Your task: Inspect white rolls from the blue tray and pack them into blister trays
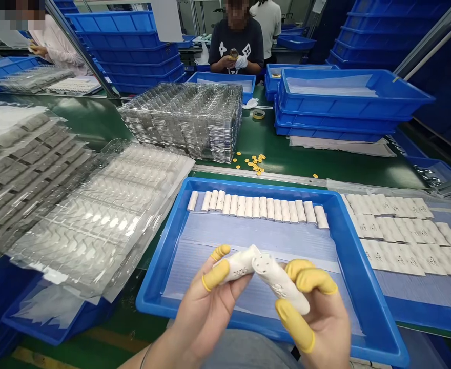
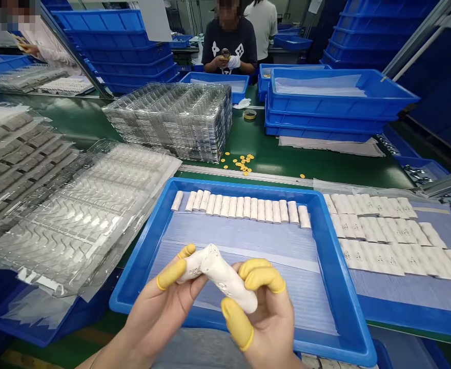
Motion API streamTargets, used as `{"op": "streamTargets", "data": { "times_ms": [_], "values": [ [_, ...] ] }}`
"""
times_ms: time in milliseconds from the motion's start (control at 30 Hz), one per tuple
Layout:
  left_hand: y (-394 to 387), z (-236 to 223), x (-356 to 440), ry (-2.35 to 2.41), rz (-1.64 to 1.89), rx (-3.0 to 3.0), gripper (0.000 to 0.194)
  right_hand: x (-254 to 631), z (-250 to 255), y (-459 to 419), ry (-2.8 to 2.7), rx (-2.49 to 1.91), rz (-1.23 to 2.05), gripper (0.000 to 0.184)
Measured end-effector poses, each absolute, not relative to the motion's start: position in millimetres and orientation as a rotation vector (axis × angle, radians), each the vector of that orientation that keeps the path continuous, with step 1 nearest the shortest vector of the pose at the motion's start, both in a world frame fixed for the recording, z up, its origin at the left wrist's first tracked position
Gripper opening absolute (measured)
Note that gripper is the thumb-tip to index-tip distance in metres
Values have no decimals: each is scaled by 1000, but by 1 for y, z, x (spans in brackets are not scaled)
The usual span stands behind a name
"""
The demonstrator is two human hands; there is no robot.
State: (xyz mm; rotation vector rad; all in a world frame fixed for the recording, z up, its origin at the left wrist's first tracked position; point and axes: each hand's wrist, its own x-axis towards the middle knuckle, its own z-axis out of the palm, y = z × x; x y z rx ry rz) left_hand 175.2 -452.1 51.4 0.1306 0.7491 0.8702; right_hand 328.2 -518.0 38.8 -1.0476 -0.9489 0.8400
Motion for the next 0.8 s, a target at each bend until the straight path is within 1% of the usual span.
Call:
{"op": "streamTargets", "data": {
  "times_ms": [100, 233, 400, 500, 600, 733, 800],
  "values": [
    [-460, 53, 178, 681, 824, 251, 29, 325, 30, -518, -929, -1108, 860, 30],
    [-466, 48, 173, 629, 827, 572, 49, 328, 28, -526, -964, -1173, 914, 38],
    [-467, 44, 160, 544, 861, 765, 63, 334, 42, -531, -1025, -1195, 1090, 45],
    [-468, 50, 154, 538, 839, 805, 64, 337, 52, -532, -995, -1133, 1242, 50],
    [-469, 56, 152, 535, 797, 779, 62, 340, 58, -533, -968, -1101, 1378, 49],
    [-469, 57, 151, 539, 753, 748, 64, 343, 61, -533, -947, -1039, 1496, 50],
    [-468, 57, 152, 524, 734, 740, 64, 343, 62, -532, -921, -1004, 1534, 53]
  ]
}}
